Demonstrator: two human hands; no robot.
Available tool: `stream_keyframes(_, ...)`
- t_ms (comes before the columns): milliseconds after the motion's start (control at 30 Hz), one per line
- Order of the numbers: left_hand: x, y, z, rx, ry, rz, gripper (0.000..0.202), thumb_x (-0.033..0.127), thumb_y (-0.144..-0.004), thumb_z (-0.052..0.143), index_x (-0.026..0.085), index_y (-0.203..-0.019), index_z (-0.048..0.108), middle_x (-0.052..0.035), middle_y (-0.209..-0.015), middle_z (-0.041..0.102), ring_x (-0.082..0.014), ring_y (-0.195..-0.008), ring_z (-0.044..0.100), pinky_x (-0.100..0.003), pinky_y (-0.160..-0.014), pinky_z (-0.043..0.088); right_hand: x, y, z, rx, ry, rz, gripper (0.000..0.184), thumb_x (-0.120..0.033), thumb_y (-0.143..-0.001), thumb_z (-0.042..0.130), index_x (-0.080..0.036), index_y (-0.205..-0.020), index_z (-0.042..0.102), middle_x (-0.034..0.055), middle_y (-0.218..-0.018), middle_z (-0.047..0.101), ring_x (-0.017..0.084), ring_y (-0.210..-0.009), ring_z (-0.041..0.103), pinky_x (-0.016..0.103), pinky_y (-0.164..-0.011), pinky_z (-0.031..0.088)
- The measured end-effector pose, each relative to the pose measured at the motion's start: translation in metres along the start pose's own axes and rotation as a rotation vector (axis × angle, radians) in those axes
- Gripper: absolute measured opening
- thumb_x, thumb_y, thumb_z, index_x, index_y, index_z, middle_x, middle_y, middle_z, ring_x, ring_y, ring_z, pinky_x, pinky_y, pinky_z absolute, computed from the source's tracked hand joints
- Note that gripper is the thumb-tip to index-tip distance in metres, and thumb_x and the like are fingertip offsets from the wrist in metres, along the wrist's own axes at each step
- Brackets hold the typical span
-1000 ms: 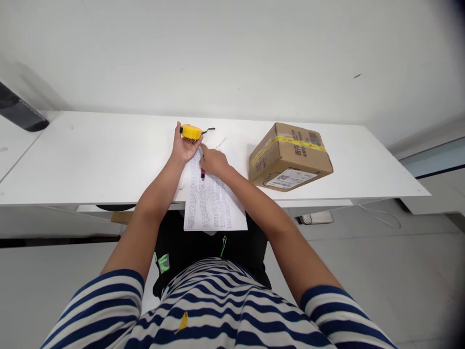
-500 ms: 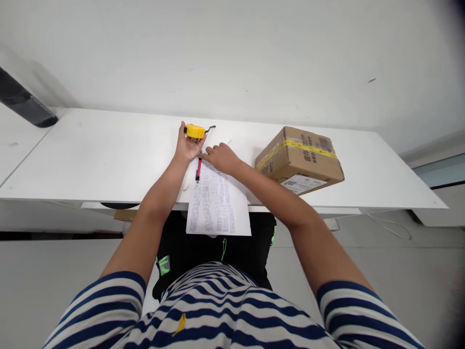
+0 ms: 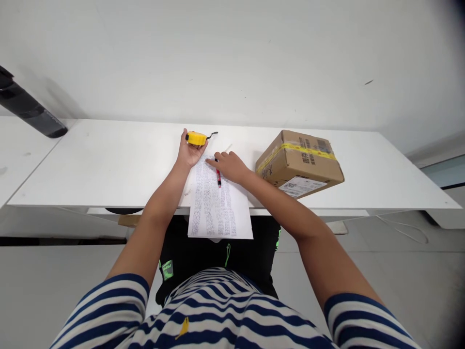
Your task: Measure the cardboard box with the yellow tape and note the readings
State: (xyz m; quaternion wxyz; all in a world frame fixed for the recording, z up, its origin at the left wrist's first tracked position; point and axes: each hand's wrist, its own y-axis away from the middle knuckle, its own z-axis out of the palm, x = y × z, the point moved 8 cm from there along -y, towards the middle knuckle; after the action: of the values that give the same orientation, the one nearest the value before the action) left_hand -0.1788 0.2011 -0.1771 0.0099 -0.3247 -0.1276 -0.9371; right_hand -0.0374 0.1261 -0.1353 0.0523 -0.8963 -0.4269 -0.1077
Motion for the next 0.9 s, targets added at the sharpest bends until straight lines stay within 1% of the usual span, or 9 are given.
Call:
stream_keyframes(167, 0.0, 0.004, 0.004, -0.003, -0.072, -0.001, 0.047, 0.07, -0.089, 0.067, 0.024, -0.084, 0.061, -0.0039, -0.084, 0.069, -0.0161, -0.099, 0.074, -0.027, -0.089, 0.064, -0.004, 0.0, 0.003, -0.009, -0.006, -0.096, 0.045, -0.007, -0.104, 0.037, -0.016, -0.134, 0.068, 0.0179, -0.121, 0.073, 0.027, -0.103, 0.062, 0.039, -0.083, 0.034)
stream_keyframes(233, -0.003, 0.006, 0.007, -0.022, -0.082, -0.023, 0.048, 0.071, -0.088, 0.068, 0.024, -0.087, 0.063, -0.004, -0.085, 0.07, -0.0163, -0.096, 0.074, -0.027, -0.087, 0.065, 0.002, 0.008, 0.003, 0.008, -0.046, -0.057, 0.049, -0.007, -0.104, 0.032, -0.016, -0.137, 0.066, 0.0151, -0.109, 0.076, 0.025, -0.094, 0.063, 0.038, -0.08, 0.034)
stream_keyframes(300, -0.01, 0.008, 0.012, -0.052, -0.061, -0.063, 0.047, 0.07, -0.088, 0.068, 0.023, -0.09, 0.064, -0.0042, -0.086, 0.071, -0.0167, -0.094, 0.075, -0.028, -0.085, 0.065, 0.015, 0.02, 0.002, 0.065, -0.139, 0.052, 0.048, -0.012, -0.104, 0.031, -0.016, -0.139, 0.064, 0.0128, -0.101, 0.077, 0.023, -0.086, 0.063, 0.037, -0.078, 0.034)
stream_keyframes(467, -0.033, 0.01, 0.022, -0.117, -0.065, -0.145, 0.045, 0.065, -0.09, 0.07, 0.02, -0.097, 0.066, -0.0072, -0.09, 0.071, -0.021, -0.098, 0.075, -0.032, -0.084, 0.066, 0.059, 0.047, 0.005, 0.375, -0.658, 0.378, 0.034, -0.046, -0.102, 0.049, -0.02, -0.116, 0.068, 0.0056, -0.09, 0.074, 0.021, -0.079, 0.063, 0.033, -0.076, 0.042)
stream_keyframes(533, -0.041, 0.011, 0.024, -0.14, -0.102, -0.187, 0.044, 0.062, -0.09, 0.072, 0.019, -0.098, 0.066, -0.0082, -0.091, 0.071, -0.0227, -0.099, 0.075, -0.034, -0.083, 0.067, 0.068, 0.047, 0.014, 0.465, -0.939, 0.406, 0.042, -0.06, -0.102, 0.047, -0.023, -0.099, 0.065, 0.0018, -0.079, 0.068, 0.019, -0.075, 0.061, 0.031, -0.073, 0.045)
stream_keyframes(633, -0.049, 0.012, 0.026, -0.178, -0.123, -0.236, 0.041, 0.058, -0.088, 0.076, 0.02, -0.1, 0.066, -0.0085, -0.095, 0.071, -0.0244, -0.099, 0.076, -0.036, -0.083, 0.068, 0.066, 0.038, 0.033, 0.457, -1.244, 0.387, 0.061, -0.075, -0.101, 0.033, -0.025, -0.085, 0.062, -0.0022, -0.062, 0.054, 0.017, -0.062, 0.053, 0.032, -0.068, 0.046)
stream_keyframes(733, -0.053, 0.013, 0.027, -0.216, -0.148, -0.278, 0.041, 0.055, -0.089, 0.076, 0.019, -0.105, 0.066, -0.0086, -0.099, 0.073, -0.0261, -0.103, 0.077, -0.038, -0.088, 0.067, 0.066, 0.041, 0.043, 0.483, -1.297, 0.469, 0.069, -0.082, -0.098, 0.031, -0.024, -0.076, 0.063, -0.0006, -0.061, 0.054, 0.017, -0.062, 0.053, 0.035, -0.07, 0.048)
stream_keyframes(800, -0.055, 0.013, 0.027, -0.233, -0.176, -0.302, 0.041, 0.055, -0.092, 0.074, 0.018, -0.108, 0.065, -0.009, -0.101, 0.073, -0.0268, -0.105, 0.077, -0.04, -0.092, 0.066, 0.068, 0.046, 0.045, 0.513, -1.278, 0.541, 0.067, -0.082, -0.095, 0.04, -0.024, -0.066, 0.059, 0.0005, -0.063, 0.055, 0.018, -0.066, 0.054, 0.035, -0.071, 0.048)
stream_keyframes(900, -0.055, 0.015, 0.029, -0.246, -0.226, -0.301, 0.036, 0.05, -0.096, 0.071, 0.017, -0.109, 0.065, -0.009, -0.103, 0.074, -0.0258, -0.106, 0.076, -0.042, -0.096, 0.064, 0.067, 0.046, 0.046, 0.492, -1.277, 0.53, 0.061, -0.075, -0.091, 0.056, -0.025, -0.058, 0.046, -0.0008, -0.061, 0.052, 0.016, -0.065, 0.048, 0.033, -0.066, 0.041)
